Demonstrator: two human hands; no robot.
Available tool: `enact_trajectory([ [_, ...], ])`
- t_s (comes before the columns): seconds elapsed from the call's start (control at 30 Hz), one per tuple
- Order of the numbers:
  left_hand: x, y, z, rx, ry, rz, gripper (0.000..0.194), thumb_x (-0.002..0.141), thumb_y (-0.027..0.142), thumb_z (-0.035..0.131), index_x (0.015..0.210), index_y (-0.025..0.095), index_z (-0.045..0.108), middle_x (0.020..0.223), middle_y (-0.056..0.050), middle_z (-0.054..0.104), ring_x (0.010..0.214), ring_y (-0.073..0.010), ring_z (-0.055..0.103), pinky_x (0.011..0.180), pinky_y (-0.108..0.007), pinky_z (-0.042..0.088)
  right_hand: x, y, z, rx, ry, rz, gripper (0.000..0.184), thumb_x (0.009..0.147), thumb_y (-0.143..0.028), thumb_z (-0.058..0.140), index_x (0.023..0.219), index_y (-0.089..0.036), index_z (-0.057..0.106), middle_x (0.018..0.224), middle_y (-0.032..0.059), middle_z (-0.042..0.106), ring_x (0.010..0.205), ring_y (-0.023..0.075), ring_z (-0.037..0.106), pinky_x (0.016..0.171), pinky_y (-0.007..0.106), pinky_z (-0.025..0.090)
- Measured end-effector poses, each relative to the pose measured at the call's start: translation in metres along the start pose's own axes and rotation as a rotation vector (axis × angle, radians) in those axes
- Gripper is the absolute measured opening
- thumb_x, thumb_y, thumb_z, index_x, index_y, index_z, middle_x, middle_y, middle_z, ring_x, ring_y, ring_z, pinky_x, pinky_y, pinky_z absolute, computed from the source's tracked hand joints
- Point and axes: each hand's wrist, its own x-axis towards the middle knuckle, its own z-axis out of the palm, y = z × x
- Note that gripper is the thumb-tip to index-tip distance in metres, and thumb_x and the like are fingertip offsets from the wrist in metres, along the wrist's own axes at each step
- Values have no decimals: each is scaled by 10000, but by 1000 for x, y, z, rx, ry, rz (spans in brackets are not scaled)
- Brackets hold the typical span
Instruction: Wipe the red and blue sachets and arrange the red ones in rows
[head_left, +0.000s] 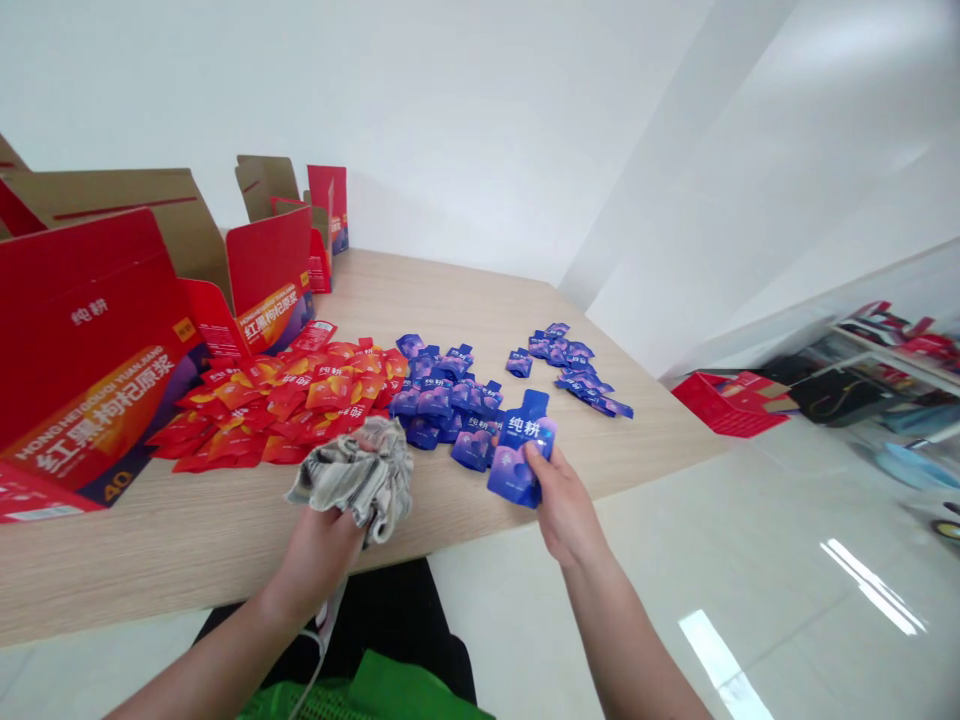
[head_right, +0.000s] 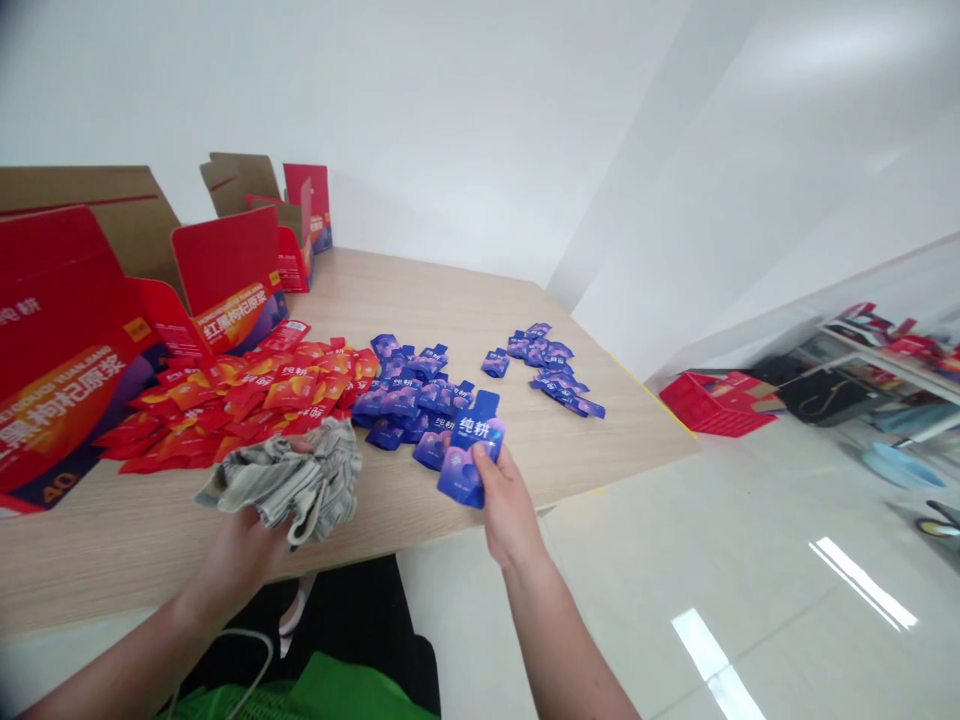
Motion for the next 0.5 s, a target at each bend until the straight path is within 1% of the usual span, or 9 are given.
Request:
enact_trajectory([
  [0.03,4,12,10,0,10,54,273,845,402,595,1059,241,650,944,-59,709,965,-269,675,903,-421,572,-16,1,15,64,-22,29,460,745,-572,753,1058,-237,719,1039,54,780,993,273,715,901,418,552],
  [0.1,8,31,30,20,81,253,276,862,296,561,1125,218,597,1002,-78,681,932,-244,664,851,-407,578,-40,2,41,161,-49,77,428,744,-578,753,999,-234,734,1011,53,780,998,273,708,885,412,560],
  [0.13,7,37,40,58,77,330,281,846,242,574,1125,213,580,1035,-86,669,939,-237,657,851,-399,571,-48,2,50,204,-43,86,413,738,-580,753,961,-234,737,986,51,780,984,271,708,872,405,564],
  [0.2,-1,39,56,258,0,532,285,805,136,580,1084,193,582,1063,-108,665,950,-245,648,851,-401,553,-56,0,61,258,8,75,391,714,-591,762,868,-233,729,899,35,774,909,255,713,841,386,569],
  [0.3,-21,17,65,554,-204,750,280,778,68,567,1037,170,605,1027,-124,682,902,-261,649,818,-412,542,-54,-10,61,199,128,4,399,738,-607,742,840,-222,715,834,12,761,819,213,699,821,349,558],
  [0.33,-28,6,64,571,-289,739,282,762,65,575,1019,174,615,1008,-116,687,881,-261,651,801,-410,544,-52,-15,60,186,158,-25,410,766,-615,715,875,-220,716,857,12,764,827,206,697,821,345,553],
  [0.4,-34,-15,60,468,-424,552,310,712,70,592,995,189,637,1016,-99,692,902,-263,657,807,-410,548,-51,-24,57,217,176,-81,424,817,-612,664,992,-228,707,963,23,770,903,207,699,838,353,548],
  [0.43,-34,-22,58,354,-427,384,305,704,90,596,986,195,644,1023,-92,695,928,-262,660,825,-409,548,-52,-27,57,251,166,-101,428,828,-608,652,1037,-238,696,1007,27,767,946,214,699,849,364,548],
  [0.5,-28,-24,54,25,-291,-25,250,739,195,601,983,195,652,1004,-87,706,976,-259,668,863,-404,549,-57,-29,61,273,119,-105,436,833,-607,643,1076,-248,685,1050,35,761,1000,229,695,869,386,547],
])
